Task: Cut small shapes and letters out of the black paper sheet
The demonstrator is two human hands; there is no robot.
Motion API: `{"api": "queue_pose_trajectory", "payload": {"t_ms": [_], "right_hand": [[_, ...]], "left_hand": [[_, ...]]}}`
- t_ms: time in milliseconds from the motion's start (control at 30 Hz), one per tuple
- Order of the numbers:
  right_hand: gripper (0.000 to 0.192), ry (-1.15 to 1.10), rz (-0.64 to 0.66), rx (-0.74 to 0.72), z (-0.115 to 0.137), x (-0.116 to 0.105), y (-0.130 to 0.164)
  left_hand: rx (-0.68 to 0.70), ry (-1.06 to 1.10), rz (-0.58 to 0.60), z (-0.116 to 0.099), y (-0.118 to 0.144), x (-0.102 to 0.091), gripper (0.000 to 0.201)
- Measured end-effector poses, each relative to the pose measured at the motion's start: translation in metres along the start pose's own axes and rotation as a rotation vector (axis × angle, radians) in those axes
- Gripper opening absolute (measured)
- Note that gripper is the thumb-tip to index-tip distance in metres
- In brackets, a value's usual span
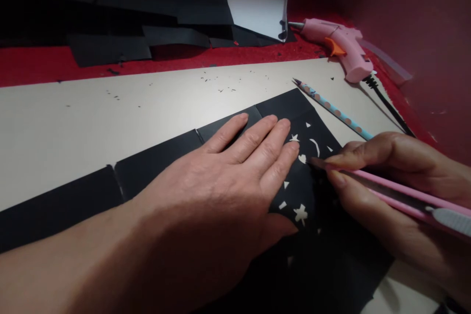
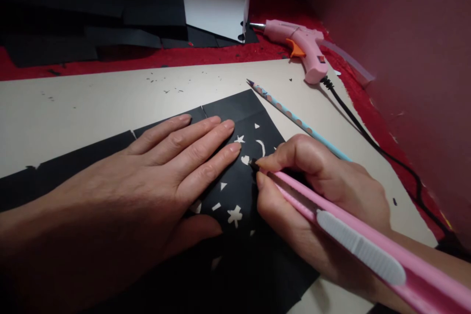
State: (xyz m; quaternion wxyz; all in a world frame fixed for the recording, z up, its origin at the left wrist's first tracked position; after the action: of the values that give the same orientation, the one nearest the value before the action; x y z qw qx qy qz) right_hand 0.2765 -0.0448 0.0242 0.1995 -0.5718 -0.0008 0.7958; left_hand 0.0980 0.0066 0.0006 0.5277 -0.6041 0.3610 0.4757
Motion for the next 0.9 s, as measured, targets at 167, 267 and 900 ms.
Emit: {"api": "queue_pose_trajectory", "payload": {"t_ms": [167,267,900], "right_hand": [[0.035,-0.019,-0.007,0.003,0.001,-0.002,0.002],[0.033,-0.021,-0.005,0.000,0.002,-0.002,0.001],[0.016,-0.099,0.224,0.314,0.008,-0.006,0.007]], "left_hand": [[0.009,0.004,0.011,0.001,-0.002,0.001,0.061],[0.012,0.003,0.021,0.001,-0.003,-0.001,0.061],[0.034,0.066,0.060,0.002,0.005,0.001,0.065]]}}
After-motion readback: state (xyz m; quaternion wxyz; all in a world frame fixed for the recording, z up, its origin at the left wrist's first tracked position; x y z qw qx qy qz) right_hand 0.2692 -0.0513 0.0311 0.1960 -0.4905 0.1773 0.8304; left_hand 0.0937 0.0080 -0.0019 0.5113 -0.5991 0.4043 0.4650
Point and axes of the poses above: each hand's wrist, its own y-axis away from the middle knuckle, its own x-axis out of the palm, z = x × y, the point moved 6 cm from there along -y, towards the middle knuckle, and after that the axes turned 11 degrees about x, right-handed, at the moved point
